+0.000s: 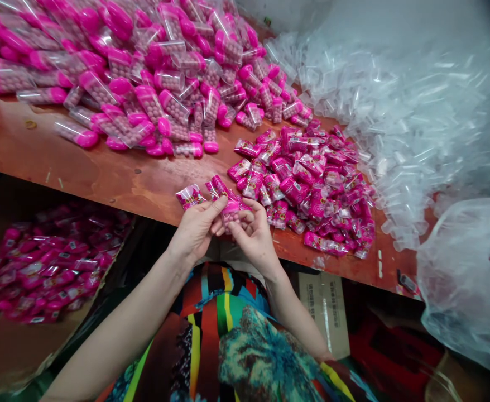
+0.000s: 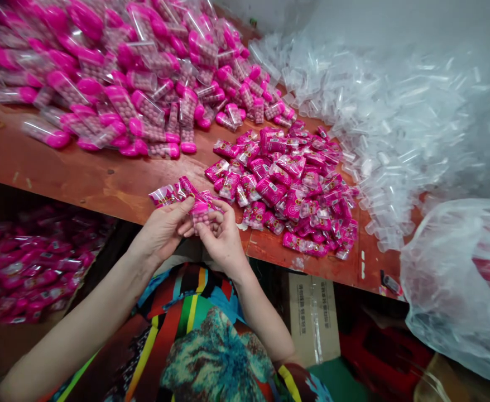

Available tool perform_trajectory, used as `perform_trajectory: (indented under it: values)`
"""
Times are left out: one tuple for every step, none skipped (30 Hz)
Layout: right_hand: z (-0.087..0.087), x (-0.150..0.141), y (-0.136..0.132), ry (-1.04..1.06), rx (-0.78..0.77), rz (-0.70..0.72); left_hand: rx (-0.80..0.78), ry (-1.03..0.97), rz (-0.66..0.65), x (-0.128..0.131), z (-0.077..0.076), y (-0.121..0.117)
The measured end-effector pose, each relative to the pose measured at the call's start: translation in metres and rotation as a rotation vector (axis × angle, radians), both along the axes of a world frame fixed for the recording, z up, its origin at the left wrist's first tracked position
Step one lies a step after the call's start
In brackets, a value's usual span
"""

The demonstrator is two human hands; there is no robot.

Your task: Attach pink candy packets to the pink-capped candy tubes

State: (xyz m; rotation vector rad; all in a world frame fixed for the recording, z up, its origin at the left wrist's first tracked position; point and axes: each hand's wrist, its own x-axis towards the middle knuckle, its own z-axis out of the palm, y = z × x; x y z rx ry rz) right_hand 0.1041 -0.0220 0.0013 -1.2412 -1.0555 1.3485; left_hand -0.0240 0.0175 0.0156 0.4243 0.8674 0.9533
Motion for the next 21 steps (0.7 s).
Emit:
perform_trajectory:
  values:
    - [0.001, 0.0, -0.001, -0.075, 0.04, 0.002, -0.014, -0.012, -0.001, 0.0, -0.001, 0.0]
    - [0.002, 0.0, -0.001, -0.134, 0.068, 0.015, -0.028, -0.021, -0.003, 0.0, -0.002, -0.001]
    - [0.003, 0.0, -0.001, -0.155, 0.08, 0.036, -0.038, -0.025, -0.005, 0.0, -0.002, -0.001]
    - [0.004, 0.001, -0.001, -0.129, 0.07, 0.062, -0.044, -0.024, -0.01, -0.001, -0.002, -0.001]
    - [0.005, 0.003, -0.001, -0.061, 0.037, 0.09, -0.045, -0.018, -0.021, -0.001, -0.002, -0.001]
    - [0.005, 0.004, 0.0, 0.033, -0.012, 0.117, -0.044, -0.009, -0.039, -0.001, -0.001, -0.002]
    - [0.005, 0.006, 0.001, 0.133, -0.07, 0.139, -0.041, 0.0, -0.059, -0.001, -0.001, -0.002]
    - [0.004, 0.007, 0.001, 0.219, -0.125, 0.154, -0.037, 0.007, -0.077, -0.002, 0.0, -0.003]
    - [0.003, 0.008, 0.001, 0.276, -0.167, 0.165, -0.035, 0.009, -0.092, -0.002, 0.0, -0.004]
    - [0.002, 0.008, 0.001, 0.298, -0.19, 0.169, -0.034, 0.008, -0.102, -0.002, 0.001, -0.004]
    - [0.001, 0.008, 0.001, 0.289, -0.183, 0.163, -0.034, 0.007, -0.105, -0.002, 0.0, -0.006]
    - [-0.001, 0.006, 0.0, 0.247, -0.151, 0.147, -0.035, 0.006, -0.101, -0.001, 0.0, -0.007]
    - [-0.001, 0.004, -0.001, 0.178, -0.103, 0.127, -0.036, 0.01, -0.09, -0.001, -0.001, -0.008]
    - [-0.002, 0.001, -0.003, 0.096, -0.051, 0.104, -0.038, 0.02, -0.073, -0.001, -0.002, -0.009]
    - [-0.003, -0.002, -0.004, 0.025, -0.004, 0.078, -0.04, 0.032, -0.053, 0.0, -0.003, -0.01]
    - [-0.004, -0.004, -0.005, -0.015, 0.028, 0.052, -0.045, 0.042, -0.036, 0.0, -0.004, -0.011]
    - [-0.004, -0.005, -0.006, -0.013, 0.034, 0.035, -0.051, 0.045, -0.026, 0.0, -0.004, -0.011]
    - [-0.004, -0.005, -0.006, 0.03, 0.014, 0.03, -0.056, 0.04, -0.025, -0.001, -0.004, -0.011]
    - [-0.004, -0.005, -0.005, 0.105, -0.025, 0.035, -0.058, 0.03, -0.034, -0.001, -0.004, -0.011]
    - [-0.004, -0.003, -0.004, 0.194, -0.074, 0.05, -0.055, 0.018, -0.052, -0.002, -0.003, -0.01]
    - [-0.003, 0.0, -0.003, 0.279, -0.126, 0.075, -0.045, 0.006, -0.072, -0.003, -0.003, -0.009]
